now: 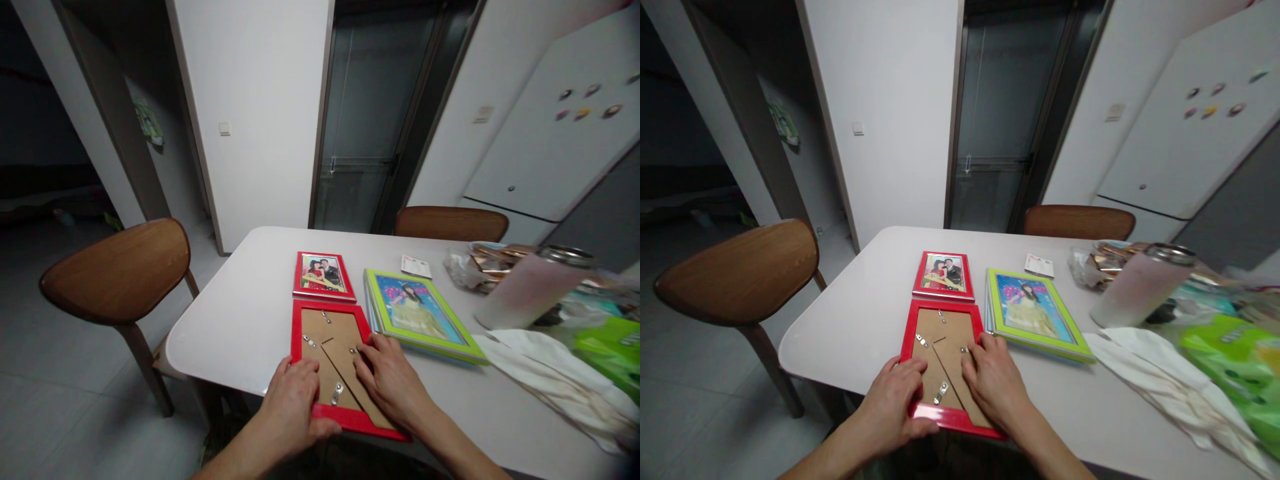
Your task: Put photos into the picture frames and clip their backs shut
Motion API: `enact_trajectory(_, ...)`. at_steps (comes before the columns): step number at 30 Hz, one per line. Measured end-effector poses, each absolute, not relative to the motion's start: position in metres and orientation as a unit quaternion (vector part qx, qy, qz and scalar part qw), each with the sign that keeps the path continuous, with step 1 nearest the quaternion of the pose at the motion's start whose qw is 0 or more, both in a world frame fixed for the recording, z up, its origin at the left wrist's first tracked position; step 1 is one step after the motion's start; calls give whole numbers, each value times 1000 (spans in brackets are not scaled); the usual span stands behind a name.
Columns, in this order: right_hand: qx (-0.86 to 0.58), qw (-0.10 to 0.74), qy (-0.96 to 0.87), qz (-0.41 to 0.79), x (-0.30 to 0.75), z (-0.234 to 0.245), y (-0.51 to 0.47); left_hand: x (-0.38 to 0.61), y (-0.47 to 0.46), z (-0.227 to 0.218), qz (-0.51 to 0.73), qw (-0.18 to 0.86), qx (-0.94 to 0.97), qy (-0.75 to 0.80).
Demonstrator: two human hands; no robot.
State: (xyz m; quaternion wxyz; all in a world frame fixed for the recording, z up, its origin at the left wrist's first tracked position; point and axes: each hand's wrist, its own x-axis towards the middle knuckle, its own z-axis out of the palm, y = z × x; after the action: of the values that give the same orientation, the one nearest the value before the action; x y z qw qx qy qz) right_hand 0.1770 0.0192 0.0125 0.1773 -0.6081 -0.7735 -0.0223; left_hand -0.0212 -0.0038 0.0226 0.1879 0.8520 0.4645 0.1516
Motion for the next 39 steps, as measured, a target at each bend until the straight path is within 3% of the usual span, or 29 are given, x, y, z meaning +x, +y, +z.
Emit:
enact_trajectory(12, -595, 200, -778, 6, 168, 15, 43, -27, -8, 12, 175, 182, 860, 444)
enact_trajectory(26, -694, 185, -696, 23, 139, 3, 117, -25, -8, 16, 161, 192, 854, 456)
enact_trajectory(39, -536, 208, -814, 85, 118, 6, 67, -26, -8, 15, 165, 190, 857, 449)
